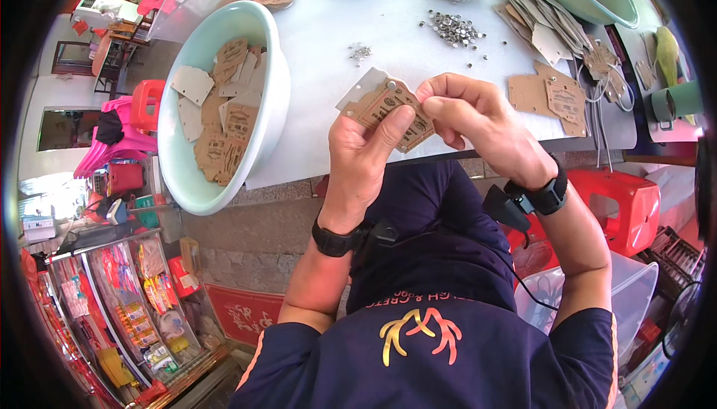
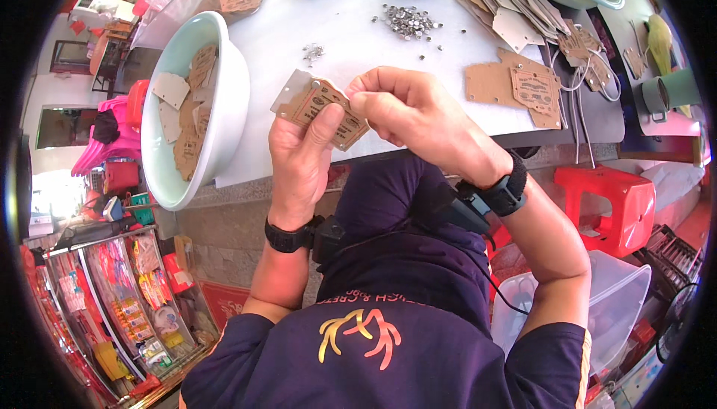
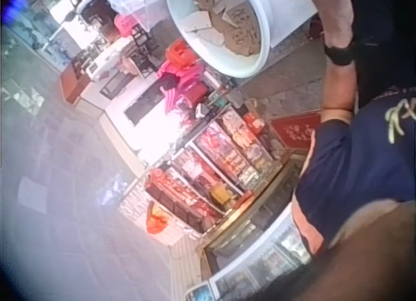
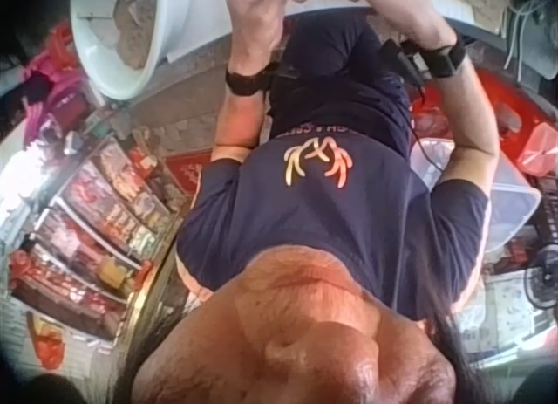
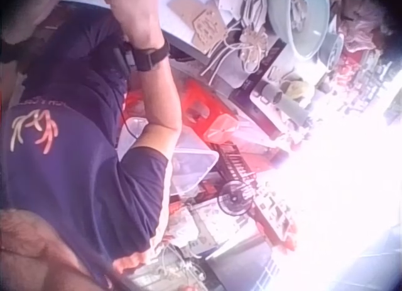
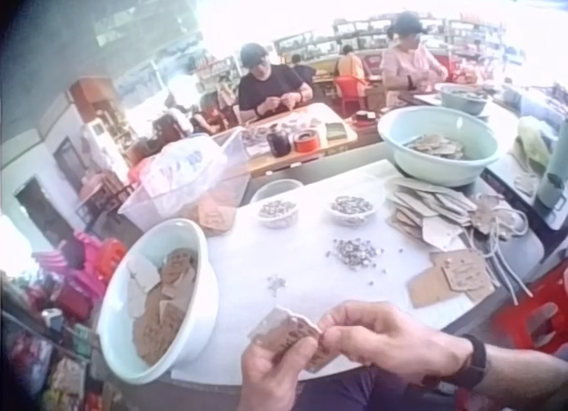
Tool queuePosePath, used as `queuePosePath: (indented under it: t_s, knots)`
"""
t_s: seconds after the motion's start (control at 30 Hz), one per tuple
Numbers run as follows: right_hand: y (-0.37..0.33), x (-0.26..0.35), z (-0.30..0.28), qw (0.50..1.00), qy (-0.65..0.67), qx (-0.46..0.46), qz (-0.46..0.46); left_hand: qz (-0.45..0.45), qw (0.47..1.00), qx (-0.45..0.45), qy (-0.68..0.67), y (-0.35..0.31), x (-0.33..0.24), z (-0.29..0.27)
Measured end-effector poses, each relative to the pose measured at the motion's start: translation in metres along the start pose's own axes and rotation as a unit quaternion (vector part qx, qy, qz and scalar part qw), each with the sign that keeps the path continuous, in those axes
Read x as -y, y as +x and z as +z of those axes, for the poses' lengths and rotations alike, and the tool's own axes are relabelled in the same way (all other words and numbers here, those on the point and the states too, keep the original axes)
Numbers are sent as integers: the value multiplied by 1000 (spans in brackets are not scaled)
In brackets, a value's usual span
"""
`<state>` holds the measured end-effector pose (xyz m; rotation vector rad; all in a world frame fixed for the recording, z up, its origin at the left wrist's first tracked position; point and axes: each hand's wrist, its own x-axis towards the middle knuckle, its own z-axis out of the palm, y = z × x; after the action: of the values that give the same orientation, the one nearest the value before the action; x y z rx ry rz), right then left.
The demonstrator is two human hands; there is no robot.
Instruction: The person is assembling small cardboard or leather tags by inserting metallic rivets into pre-punched holes.
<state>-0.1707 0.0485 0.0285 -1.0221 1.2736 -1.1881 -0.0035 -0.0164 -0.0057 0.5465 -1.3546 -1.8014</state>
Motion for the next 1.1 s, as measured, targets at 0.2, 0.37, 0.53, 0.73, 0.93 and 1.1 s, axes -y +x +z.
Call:
queuePosePath:
  t_s: [0.2, 0.37, 0.53, 0.73, 0.93, 1.1]
  knots:
    - [1, -4, -3, 996, 77, 37, 33, 7, 1000, -21, -18, -1, 0, 1]
    - [3, -7, -5, 986, 139, 68, 67, -3, 999, -30, -14, -1, -3, 4]
    - [5, -8, -4, 989, 121, 63, 53, -17, 999, -32, -24, 0, 1, 1]
    - [6, -8, -6, 997, 41, 59, -4, -19, 999, -23, -34, 1, 0, 1]
    - [2, -8, -2, 999, 35, 31, -21, -15, 999, -20, -48, 3, 1, 2]
    - [-1, -11, 5, 996, 72, -8, -52, 5, 1000, -31, 2, 4, 1, 5]
